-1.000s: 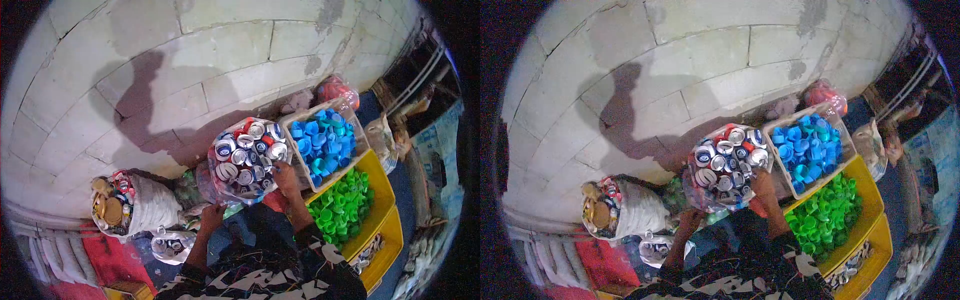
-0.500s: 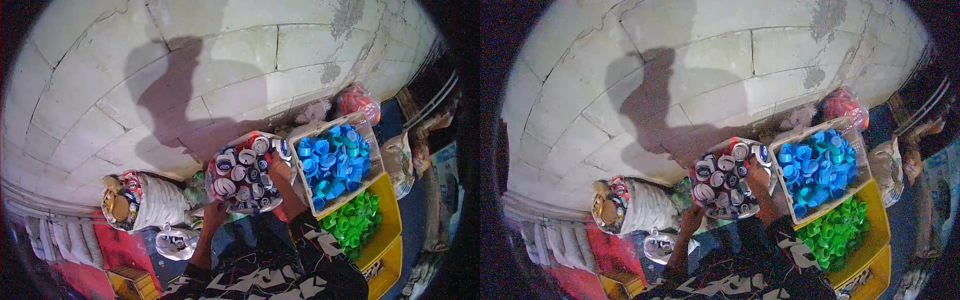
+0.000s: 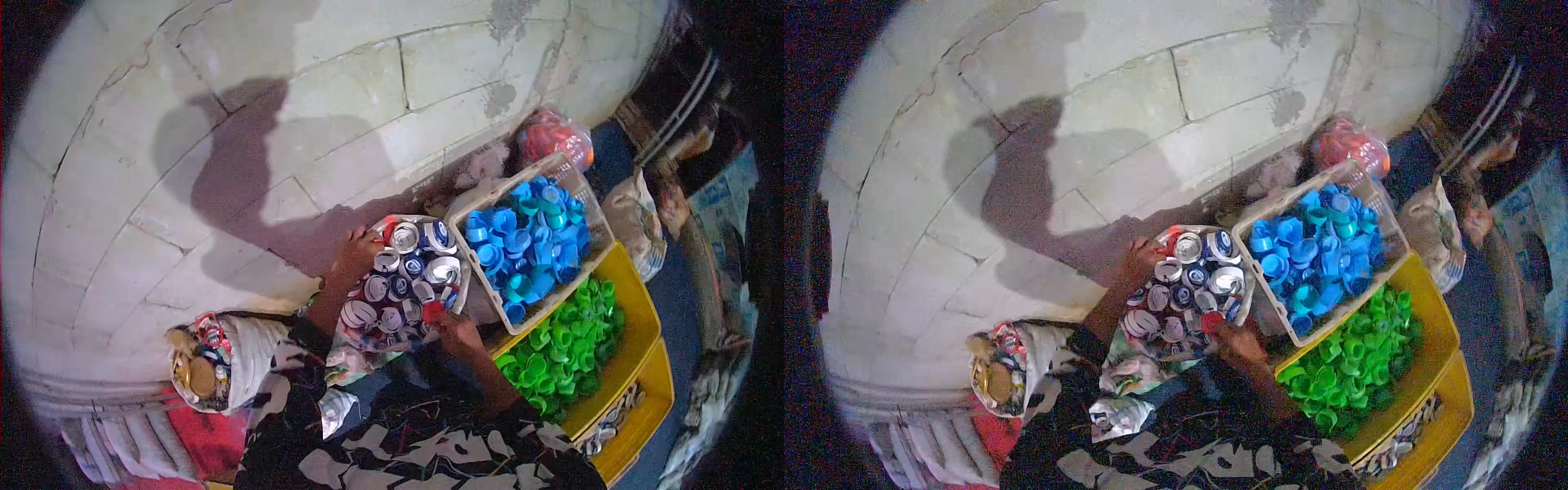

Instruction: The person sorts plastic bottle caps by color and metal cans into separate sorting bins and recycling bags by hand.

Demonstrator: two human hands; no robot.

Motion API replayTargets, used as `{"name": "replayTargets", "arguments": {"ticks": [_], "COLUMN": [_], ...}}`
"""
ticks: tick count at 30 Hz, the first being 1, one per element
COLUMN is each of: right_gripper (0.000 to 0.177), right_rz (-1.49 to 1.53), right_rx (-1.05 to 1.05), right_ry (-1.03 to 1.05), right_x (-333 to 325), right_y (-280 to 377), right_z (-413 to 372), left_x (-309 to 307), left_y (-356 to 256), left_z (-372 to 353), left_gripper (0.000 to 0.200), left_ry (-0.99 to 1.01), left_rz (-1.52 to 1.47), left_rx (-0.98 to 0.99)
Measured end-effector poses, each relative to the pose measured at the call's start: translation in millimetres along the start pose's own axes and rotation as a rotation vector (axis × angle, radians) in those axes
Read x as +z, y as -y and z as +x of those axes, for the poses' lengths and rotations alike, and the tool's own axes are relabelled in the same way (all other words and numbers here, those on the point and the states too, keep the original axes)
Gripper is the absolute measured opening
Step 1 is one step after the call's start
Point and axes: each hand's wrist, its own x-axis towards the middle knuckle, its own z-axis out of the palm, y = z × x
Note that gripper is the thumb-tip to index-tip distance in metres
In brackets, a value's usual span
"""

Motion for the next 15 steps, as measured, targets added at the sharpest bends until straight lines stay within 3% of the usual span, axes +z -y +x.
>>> {"name": "replayTargets", "arguments": {"ticks": [2, 5, 9, 12, 15], "right_gripper": [0.023, 0.022, 0.022, 0.023, 0.017], "right_rz": [0.043, 0.073, 0.082, 0.082, 0.063], "right_rx": [0.023, 0.013, 0.081, 0.153, 0.067], "right_ry": [-0.103, -0.215, -0.24, -0.142, -0.222], "right_x": [7, -9, -6, 5, 22], "right_y": [-2, 22, 33, 36, 29], "right_z": [-26, -35, -49, -53, -51], "left_x": [12, 16, 2, -5, -6], "left_y": [11, 17, 29, 32, 35], "left_z": [10, 28, 52, 47, 45], "left_gripper": [0.015, 0.015, 0.014, 0.013, 0.012], "left_ry": [-0.101, 0.054, 0.496, 0.433, 0.371], "left_rz": [-0.015, 0.108, -0.09, 0.01, -0.014], "left_rx": [0.149, 0.128, 0.026, 0.107, 0.148]}}
